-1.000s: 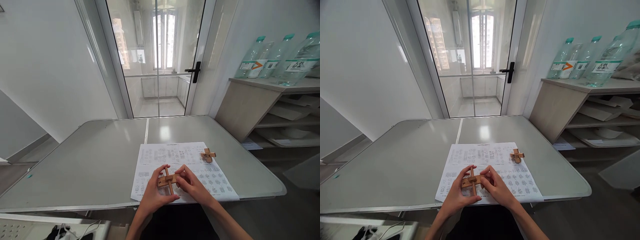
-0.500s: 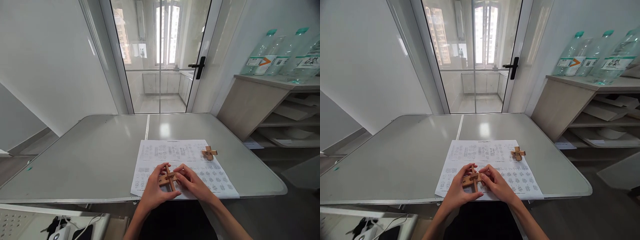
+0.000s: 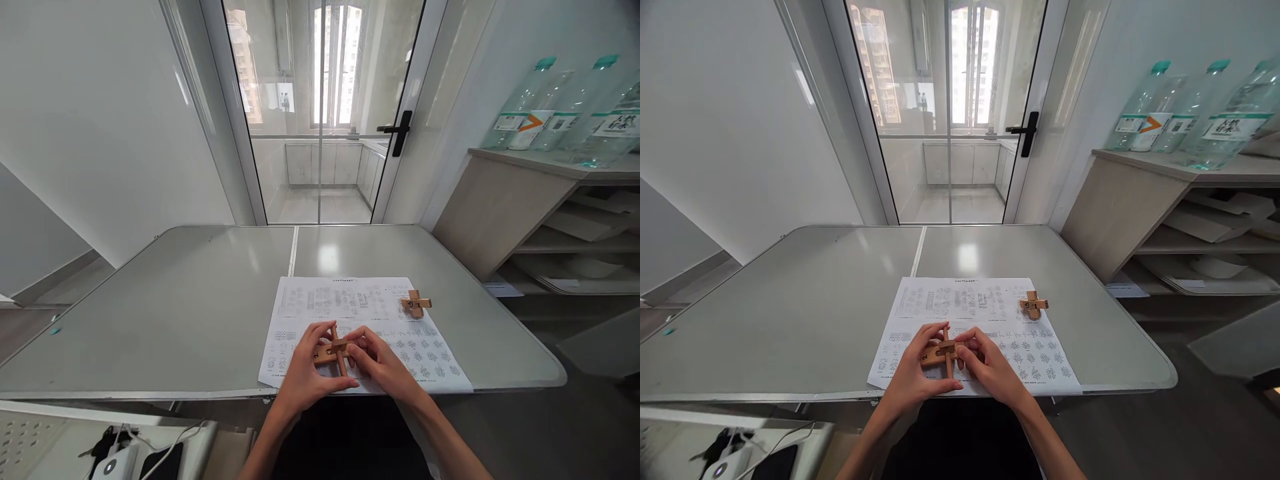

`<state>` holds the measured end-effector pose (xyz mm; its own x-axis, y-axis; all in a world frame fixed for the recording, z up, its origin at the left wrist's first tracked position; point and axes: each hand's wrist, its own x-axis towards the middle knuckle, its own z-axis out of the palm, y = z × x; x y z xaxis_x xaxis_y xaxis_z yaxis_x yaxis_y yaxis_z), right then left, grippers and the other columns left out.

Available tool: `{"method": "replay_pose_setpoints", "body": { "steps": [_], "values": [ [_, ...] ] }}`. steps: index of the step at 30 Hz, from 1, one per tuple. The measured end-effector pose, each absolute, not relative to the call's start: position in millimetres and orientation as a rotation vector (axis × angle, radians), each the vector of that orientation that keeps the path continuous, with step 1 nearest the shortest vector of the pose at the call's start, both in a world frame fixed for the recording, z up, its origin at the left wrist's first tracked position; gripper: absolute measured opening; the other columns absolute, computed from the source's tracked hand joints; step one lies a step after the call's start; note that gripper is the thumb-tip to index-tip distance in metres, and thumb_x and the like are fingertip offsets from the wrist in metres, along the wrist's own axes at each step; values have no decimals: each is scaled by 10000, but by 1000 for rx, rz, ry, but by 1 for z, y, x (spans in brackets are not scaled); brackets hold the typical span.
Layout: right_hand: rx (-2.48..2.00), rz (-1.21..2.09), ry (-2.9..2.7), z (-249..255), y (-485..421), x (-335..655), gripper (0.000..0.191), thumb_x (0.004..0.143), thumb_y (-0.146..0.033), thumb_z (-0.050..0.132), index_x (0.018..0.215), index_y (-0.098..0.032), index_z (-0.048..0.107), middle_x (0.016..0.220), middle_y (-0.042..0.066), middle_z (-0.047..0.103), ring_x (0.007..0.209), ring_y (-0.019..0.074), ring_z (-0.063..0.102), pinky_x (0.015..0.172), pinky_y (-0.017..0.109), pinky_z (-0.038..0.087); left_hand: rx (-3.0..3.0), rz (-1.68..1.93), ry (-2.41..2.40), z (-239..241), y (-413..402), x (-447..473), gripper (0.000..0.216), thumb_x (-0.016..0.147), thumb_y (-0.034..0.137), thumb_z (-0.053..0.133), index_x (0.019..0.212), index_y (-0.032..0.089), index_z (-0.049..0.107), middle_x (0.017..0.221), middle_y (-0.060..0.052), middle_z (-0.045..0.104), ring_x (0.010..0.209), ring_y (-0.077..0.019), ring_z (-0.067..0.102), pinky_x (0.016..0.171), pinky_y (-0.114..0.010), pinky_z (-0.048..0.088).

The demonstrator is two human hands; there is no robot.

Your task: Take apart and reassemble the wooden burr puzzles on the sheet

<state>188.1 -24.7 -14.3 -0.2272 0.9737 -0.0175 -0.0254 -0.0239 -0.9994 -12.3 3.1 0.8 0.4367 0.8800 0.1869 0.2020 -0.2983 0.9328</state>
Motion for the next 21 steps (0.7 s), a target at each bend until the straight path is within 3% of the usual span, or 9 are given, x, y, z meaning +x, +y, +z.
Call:
{"method": "replay_pose_setpoints", "body": {
  "steps": [9, 16, 21],
  "values": [
    [-1055, 1394, -1374, -16, -26, 191, 370, 991, -589, 600, 1089, -234, 563, 823, -5, 642, 620, 122, 461, 588, 262, 356, 1822, 920, 914, -4, 3, -14, 974, 604, 387, 992, 1454, 384, 516, 1343, -53, 571, 1104, -258, 631, 1029, -465, 540],
    [-1088, 1292, -1371, -24, -23, 186, 384, 1009, -587, 558, 1177, -244, 596, 787, -19, 584, 604, 131, 462, 588, 274, 404, 1979, 986, 971, -10, -3, -12, 979, 722, 180, 915, 1514, 448, 406, 1499, -34, 497, 1378, -297, 486, 1157, -501, 448],
    [-1091, 1271, -1344, -27, -21, 184, 378, 1002, -579, 575, 1147, -234, 626, 817, -2, 636, 591, 129, 489, 592, 281, 434, 2101, 1026, 975, -13, -4, -9, 986, 749, 111, 862, 1541, 427, 368, 1492, -41, 506, 1383, -293, 477, 1150, -500, 460]
  ]
}}
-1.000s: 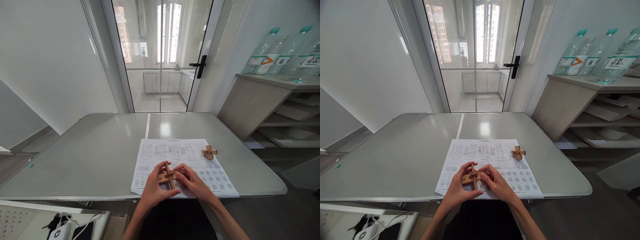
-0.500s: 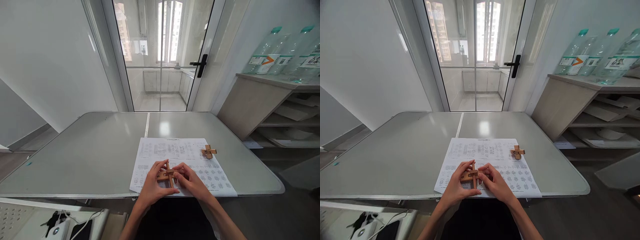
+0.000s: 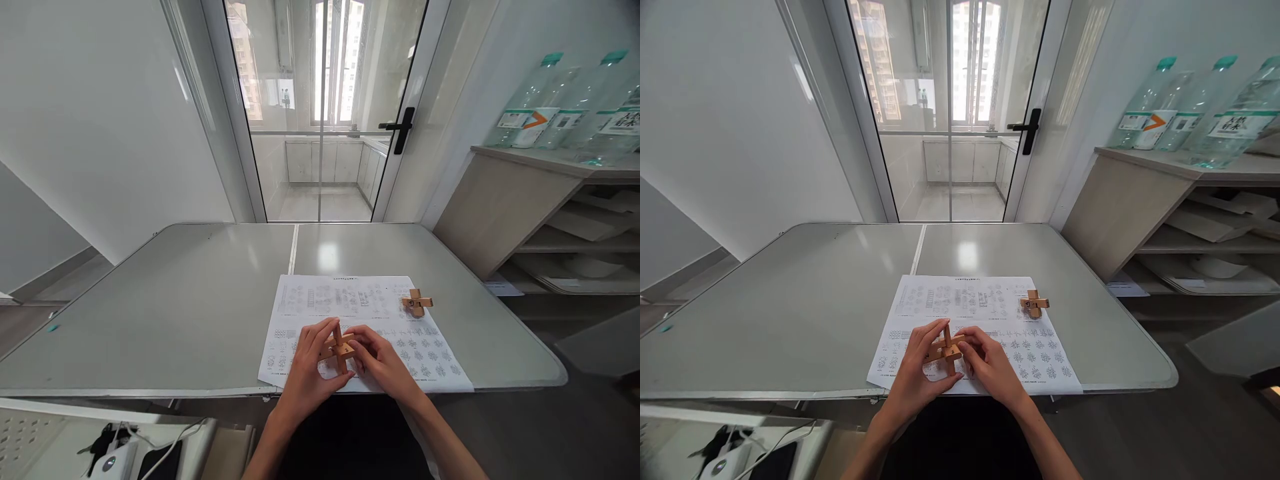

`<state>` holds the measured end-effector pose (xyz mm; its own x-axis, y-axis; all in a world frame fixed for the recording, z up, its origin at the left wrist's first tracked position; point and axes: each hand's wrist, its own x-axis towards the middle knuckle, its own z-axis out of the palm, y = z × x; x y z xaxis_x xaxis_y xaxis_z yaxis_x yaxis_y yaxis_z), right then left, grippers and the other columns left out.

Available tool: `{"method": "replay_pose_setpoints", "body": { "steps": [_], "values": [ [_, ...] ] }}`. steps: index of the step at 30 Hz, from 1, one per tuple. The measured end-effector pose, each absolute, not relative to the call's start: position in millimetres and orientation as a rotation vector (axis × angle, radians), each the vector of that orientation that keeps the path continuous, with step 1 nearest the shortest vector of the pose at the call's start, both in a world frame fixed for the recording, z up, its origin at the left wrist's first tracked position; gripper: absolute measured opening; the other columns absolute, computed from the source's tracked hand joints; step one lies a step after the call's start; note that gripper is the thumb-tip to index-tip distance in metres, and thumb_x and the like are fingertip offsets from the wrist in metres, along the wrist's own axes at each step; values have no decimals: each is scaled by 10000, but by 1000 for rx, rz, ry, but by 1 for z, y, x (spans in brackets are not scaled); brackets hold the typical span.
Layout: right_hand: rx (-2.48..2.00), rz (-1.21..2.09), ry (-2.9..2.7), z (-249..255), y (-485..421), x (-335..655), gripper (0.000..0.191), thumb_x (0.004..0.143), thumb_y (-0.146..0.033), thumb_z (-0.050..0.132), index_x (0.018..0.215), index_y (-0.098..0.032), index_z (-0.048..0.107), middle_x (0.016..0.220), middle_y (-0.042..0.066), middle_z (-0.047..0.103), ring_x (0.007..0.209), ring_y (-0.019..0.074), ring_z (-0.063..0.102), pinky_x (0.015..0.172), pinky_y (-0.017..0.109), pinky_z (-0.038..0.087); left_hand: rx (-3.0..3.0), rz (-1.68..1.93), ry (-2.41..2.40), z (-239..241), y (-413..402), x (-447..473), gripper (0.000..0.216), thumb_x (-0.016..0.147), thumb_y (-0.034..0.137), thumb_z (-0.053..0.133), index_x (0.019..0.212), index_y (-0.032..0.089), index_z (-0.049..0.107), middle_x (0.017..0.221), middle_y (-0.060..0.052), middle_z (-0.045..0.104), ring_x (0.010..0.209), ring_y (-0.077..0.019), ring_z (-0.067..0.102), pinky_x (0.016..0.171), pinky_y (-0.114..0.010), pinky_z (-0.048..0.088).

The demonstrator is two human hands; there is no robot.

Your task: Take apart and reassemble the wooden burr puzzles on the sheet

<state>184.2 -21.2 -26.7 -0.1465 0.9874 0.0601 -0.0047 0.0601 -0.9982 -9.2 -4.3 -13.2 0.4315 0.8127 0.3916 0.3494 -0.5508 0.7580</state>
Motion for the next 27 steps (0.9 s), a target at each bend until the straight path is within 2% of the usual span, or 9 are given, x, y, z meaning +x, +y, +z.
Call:
{"method": "replay_pose_setpoints", "body": {
  "steps": [8, 15, 19, 21, 24, 27],
  "values": [
    [-1123, 1230, -1341, -27, -23, 184, 374, 996, -577, 584, 1132, -233, 641, 882, 28, 688, 625, 143, 507, 578, 274, 430, 2130, 1051, 980, -12, -4, -9, 923, 767, 123, 832, 1523, 398, 379, 1476, -55, 500, 1377, -298, 469, 1140, -513, 465],
    [-1073, 1270, -1284, -23, -22, 184, 328, 996, -555, 597, 1092, -243, 631, 877, 10, 659, 573, 120, 504, 561, 270, 456, 2135, 1077, 961, -11, -4, -9, 863, 781, 118, 802, 1494, 391, 400, 1478, -62, 489, 1401, -310, 442, 1150, -527, 448],
    [-1045, 1259, -1241, -26, -22, 185, 317, 1001, -547, 593, 1118, -254, 623, 871, 2, 627, 589, 120, 504, 573, 269, 472, 2002, 1026, 954, -10, -2, -10, 989, 736, 226, 886, 1542, 399, 340, 1592, -79, 349, 1497, -347, 337, 1198, -570, 393],
    [-1043, 1244, -1214, -28, -22, 185, 322, 995, -551, 601, 1119, -254, 623, 846, -2, 605, 606, 126, 498, 563, 262, 467, 1870, 990, 962, -10, 0, -12, 1067, 693, 295, 931, 1556, 400, 312, 1617, -92, 320, 1486, -366, 366, 1182, -585, 410],
    [-1029, 1243, -1222, -29, -23, 184, 315, 1000, -541, 600, 1117, -250, 623, 787, -19, 562, 593, 120, 481, 550, 254, 449, 1724, 933, 960, -9, 3, -13, 1033, 684, 323, 940, 1535, 391, 357, 1568, -89, 433, 1406, -350, 486, 1157, -577, 438],
    [-1024, 1240, -1238, -29, -23, 184, 326, 1000, -545, 600, 1118, -242, 622, 778, -21, 563, 587, 119, 494, 550, 258, 449, 1702, 911, 968, -4, 3, -13, 864, 713, 308, 913, 1461, 339, 482, 1463, -82, 558, 1321, -323, 570, 1126, -542, 481]
  ]
}}
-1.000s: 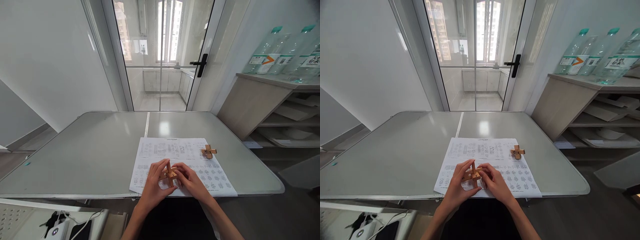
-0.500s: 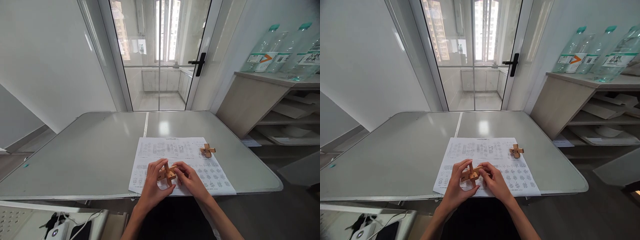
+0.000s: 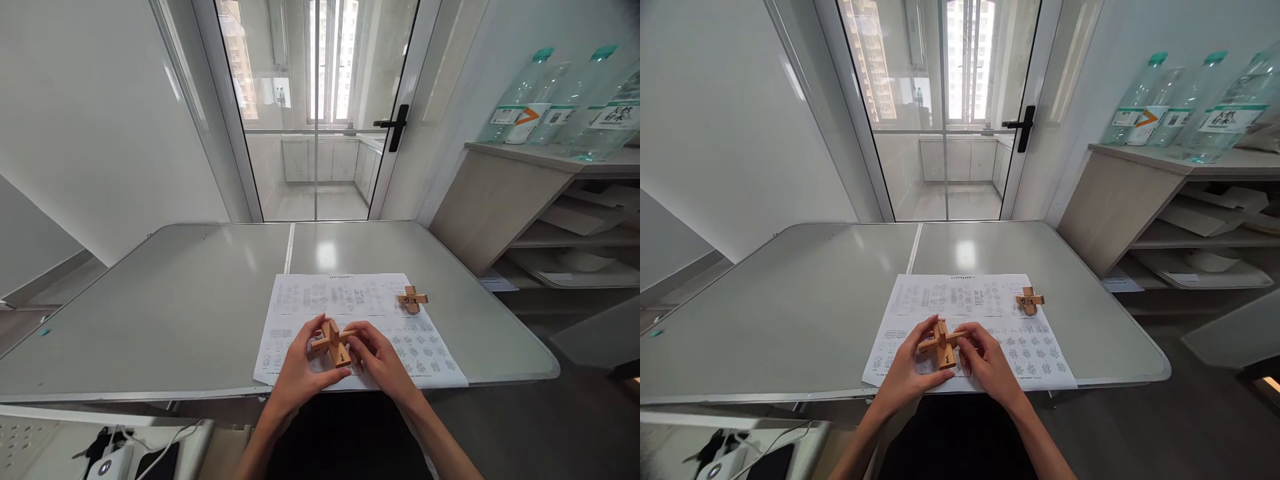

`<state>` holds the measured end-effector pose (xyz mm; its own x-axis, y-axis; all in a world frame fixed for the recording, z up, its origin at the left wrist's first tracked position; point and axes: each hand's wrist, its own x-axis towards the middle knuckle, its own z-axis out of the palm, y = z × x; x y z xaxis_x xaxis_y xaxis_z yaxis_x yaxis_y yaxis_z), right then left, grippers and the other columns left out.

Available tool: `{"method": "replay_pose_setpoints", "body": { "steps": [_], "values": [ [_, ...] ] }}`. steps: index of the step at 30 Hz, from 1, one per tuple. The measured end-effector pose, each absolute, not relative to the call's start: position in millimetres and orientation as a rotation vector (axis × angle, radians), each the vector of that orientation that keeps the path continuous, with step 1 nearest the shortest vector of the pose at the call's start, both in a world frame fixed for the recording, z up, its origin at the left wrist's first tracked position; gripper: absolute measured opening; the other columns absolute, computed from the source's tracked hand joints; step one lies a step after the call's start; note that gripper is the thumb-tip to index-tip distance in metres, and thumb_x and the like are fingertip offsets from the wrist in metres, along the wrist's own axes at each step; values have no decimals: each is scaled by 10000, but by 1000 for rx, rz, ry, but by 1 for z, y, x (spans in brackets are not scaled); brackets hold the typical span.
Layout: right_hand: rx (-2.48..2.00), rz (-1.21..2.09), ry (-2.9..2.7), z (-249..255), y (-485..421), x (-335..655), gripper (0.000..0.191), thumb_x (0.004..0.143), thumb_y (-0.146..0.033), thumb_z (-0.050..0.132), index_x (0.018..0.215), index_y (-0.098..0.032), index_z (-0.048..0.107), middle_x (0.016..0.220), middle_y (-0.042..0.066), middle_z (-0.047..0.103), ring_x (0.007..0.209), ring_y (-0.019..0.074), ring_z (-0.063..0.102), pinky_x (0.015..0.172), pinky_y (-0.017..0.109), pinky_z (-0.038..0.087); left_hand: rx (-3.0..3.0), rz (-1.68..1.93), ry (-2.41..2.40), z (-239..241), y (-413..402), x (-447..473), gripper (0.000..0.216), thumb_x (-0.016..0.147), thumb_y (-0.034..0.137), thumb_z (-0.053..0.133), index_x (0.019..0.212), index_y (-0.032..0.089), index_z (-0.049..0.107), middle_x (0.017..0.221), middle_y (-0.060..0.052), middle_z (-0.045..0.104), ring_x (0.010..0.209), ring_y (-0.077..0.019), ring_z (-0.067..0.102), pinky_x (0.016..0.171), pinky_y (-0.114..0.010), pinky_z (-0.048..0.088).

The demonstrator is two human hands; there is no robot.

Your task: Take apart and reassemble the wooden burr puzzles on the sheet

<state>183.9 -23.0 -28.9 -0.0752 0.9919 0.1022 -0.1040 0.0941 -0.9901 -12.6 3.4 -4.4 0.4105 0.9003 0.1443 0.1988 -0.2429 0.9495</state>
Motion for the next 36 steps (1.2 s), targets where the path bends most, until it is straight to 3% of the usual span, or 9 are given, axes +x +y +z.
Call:
{"method": "replay_pose_setpoints", "body": {
  "steps": [4, 9, 16, 36],
  "values": [
    [-1050, 1230, -1248, -29, -24, 184, 354, 985, -561, 613, 1107, -229, 631, 751, -19, 576, 585, 131, 519, 558, 273, 460, 1770, 946, 919, 2, 2, -10, 640, 757, 239, 849, 1343, 290, 596, 1450, -87, 571, 1257, -298, 613, 1078, -508, 533],
    [-1106, 1169, -1274, -27, -25, 184, 351, 964, -562, 641, 1059, -224, 651, 779, 12, 646, 658, 174, 606, 630, 311, 511, 1743, 936, 912, -1, 1, -12, 842, 741, 153, 827, 1479, 335, 465, 1485, -85, 561, 1324, -303, 580, 1125, -557, 491],
    [-1080, 1130, -1297, -22, -27, 184, 301, 988, -516, 630, 1063, -226, 661, 912, 54, 722, 830, 216, 695, 822, 367, 553, 1700, 947, 914, -2, 0, -13, 910, 722, 142, 841, 1510, 355, 437, 1500, -85, 552, 1369, -328, 551, 1142, -570, 470],
    [-1103, 1105, -1344, -24, -27, 186, 297, 999, -511, 605, 1054, -226, 668, 798, 32, 695, 775, 213, 678, 771, 359, 543, 1704, 892, 849, 2, 0, -16, 826, 795, 237, 834, 1508, 362, 437, 1533, -96, 524, 1392, -340, 529, 1144, -576, 467]
  ]
}}
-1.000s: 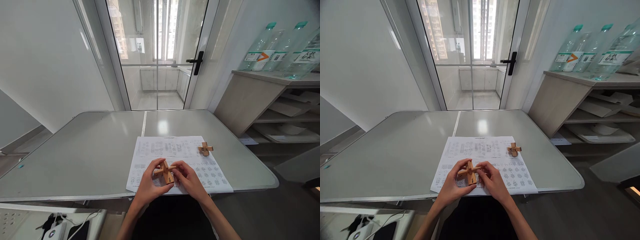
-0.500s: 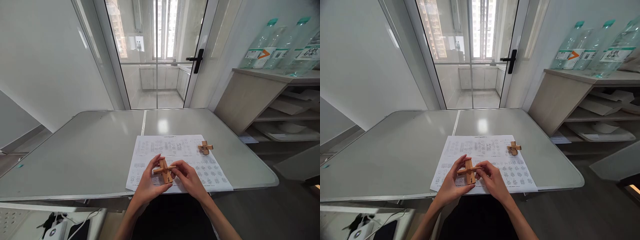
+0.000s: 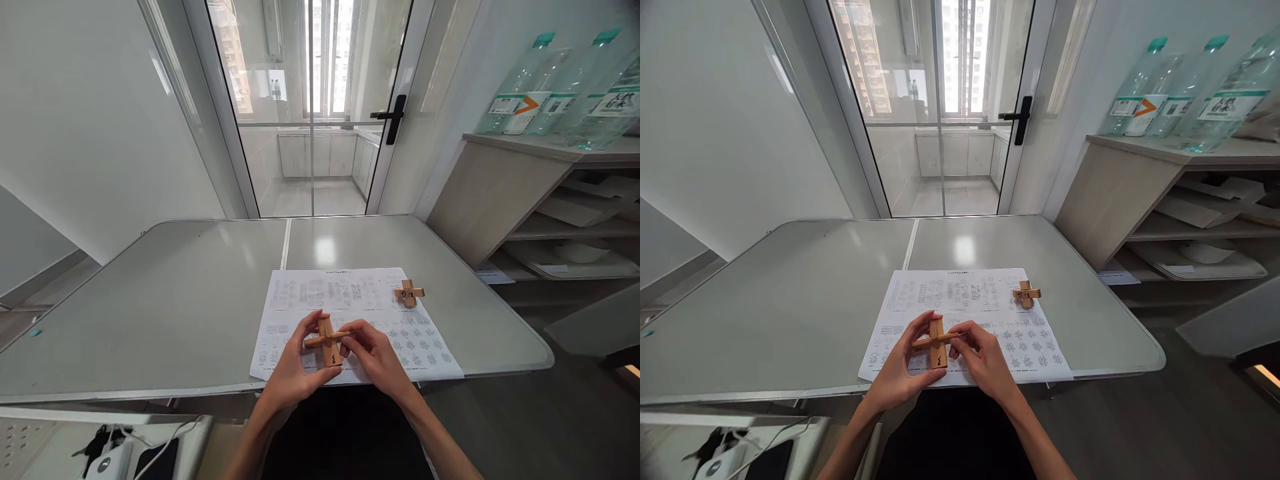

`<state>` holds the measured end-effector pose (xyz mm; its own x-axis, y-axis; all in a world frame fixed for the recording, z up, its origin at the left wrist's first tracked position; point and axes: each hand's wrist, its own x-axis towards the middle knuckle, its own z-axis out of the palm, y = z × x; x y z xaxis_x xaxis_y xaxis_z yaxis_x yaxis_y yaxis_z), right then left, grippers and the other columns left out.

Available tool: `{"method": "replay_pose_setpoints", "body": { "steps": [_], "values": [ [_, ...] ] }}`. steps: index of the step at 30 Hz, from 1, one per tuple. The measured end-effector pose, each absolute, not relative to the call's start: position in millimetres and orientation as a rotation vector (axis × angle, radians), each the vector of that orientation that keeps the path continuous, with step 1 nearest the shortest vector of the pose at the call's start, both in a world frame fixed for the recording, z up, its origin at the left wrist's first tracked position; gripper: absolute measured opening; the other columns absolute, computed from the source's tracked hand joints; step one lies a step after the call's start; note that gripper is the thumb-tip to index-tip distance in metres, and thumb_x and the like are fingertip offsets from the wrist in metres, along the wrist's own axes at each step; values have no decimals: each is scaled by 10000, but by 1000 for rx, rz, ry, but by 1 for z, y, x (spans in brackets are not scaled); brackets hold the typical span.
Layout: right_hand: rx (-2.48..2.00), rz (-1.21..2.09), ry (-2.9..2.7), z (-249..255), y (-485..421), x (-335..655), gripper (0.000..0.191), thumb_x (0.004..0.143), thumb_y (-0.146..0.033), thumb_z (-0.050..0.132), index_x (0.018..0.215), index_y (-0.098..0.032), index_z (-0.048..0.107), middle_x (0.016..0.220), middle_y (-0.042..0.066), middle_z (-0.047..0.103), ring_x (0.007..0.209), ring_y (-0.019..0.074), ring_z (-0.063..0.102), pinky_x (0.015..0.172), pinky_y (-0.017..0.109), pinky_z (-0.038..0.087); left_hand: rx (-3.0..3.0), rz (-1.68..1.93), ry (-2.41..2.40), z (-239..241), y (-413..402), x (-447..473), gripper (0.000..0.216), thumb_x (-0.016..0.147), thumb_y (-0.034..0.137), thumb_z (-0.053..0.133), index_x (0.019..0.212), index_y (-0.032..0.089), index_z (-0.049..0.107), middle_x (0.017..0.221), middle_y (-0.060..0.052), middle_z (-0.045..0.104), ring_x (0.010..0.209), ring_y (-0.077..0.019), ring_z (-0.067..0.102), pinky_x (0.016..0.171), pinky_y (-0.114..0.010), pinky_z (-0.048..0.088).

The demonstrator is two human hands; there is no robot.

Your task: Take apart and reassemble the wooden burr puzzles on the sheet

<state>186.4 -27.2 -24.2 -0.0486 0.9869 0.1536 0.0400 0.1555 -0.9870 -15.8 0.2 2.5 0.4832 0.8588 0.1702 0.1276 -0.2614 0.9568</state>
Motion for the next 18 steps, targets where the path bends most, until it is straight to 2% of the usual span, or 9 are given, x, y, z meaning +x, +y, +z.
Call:
{"method": "replay_pose_setpoints", "body": {
  "steps": [6, 13, 15, 18],
  "values": [
    [-1127, 1038, -1306, -27, -27, 183, 274, 1002, -495, 609, 1056, -227, 631, 823, 37, 700, 779, 213, 689, 783, 359, 551, 1682, 897, 877, -2, 0, -16, 912, 701, 196, 901, 1488, 329, 458, 1516, -120, 545, 1378, -364, 547, 1167, -604, 436],
    [-1114, 1101, -1314, -25, -24, 185, 308, 1000, -523, 599, 1074, -228, 643, 848, 43, 707, 787, 212, 693, 780, 365, 573, 1683, 910, 894, 0, -1, -14, 896, 731, 191, 874, 1495, 357, 434, 1502, -103, 556, 1359, -341, 572, 1150, -589, 467],
    [-1114, 1119, -1287, -26, -23, 184, 315, 994, -524, 607, 1108, -232, 627, 909, 51, 714, 775, 200, 692, 766, 361, 589, 1679, 940, 911, 0, 0, -13, 880, 733, 202, 873, 1487, 354, 444, 1498, -100, 558, 1373, -338, 561, 1152, -580, 468],
    [-1110, 1114, -1263, -27, -22, 183, 346, 991, -509, 606, 1215, -247, 579, 1126, 92, 699, 873, 208, 702, 771, 361, 610, 1644, 992, 921, -2, 2, -13, 893, 729, 223, 882, 1495, 350, 439, 1504, -105, 555, 1388, -341, 546, 1166, -578, 451]
  ]
}}
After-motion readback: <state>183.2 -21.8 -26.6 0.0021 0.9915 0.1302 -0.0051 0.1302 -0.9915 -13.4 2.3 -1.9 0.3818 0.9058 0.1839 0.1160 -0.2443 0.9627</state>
